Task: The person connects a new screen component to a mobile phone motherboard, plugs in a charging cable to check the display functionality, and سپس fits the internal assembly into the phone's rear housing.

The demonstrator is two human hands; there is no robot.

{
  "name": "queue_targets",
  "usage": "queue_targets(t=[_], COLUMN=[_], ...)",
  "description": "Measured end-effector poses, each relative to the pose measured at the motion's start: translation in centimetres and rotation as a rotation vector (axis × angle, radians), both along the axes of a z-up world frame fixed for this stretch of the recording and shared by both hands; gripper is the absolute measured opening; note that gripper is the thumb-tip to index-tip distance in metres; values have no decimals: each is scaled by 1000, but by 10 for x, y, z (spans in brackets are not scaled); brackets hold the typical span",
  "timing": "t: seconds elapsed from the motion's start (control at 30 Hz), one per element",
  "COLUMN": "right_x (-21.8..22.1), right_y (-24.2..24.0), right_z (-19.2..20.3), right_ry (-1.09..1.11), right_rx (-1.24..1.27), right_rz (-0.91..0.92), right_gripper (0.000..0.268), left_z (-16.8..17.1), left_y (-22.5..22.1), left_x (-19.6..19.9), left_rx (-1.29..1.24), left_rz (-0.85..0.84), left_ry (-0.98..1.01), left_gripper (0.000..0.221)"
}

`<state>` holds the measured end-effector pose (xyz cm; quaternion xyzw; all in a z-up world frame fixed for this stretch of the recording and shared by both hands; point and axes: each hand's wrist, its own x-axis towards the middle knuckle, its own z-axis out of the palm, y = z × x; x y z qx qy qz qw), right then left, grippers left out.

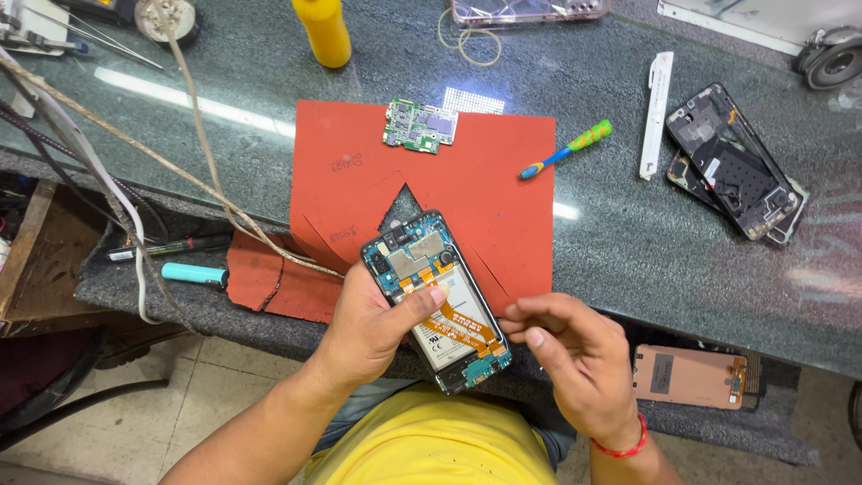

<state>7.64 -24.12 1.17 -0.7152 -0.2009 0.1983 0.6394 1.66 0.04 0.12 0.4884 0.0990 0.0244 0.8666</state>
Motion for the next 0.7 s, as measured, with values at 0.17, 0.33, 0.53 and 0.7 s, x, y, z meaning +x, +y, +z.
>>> queue_targets(t=[0.17,0.33,0.53,0.7], right_x=[-1,-7,-12,-15], right_y=[-5,-1,0,2], right_z=[-10,-13,-13,-7], right_ry=[274,433,506,488], right_rx=[133,187,382,439], right_rz=[80,-56,-137,-108], right_gripper=[42,51,51,54], left_z=[3,4,9,7], left_y=[-4,-13,-30,-60], left_x=[6,10,4,7], left_rx=[-31,-178,-342,-539], left_rz=[15,56,122,32], left_ry=[13,54,59,-117], left_gripper=[28,28,46,71])
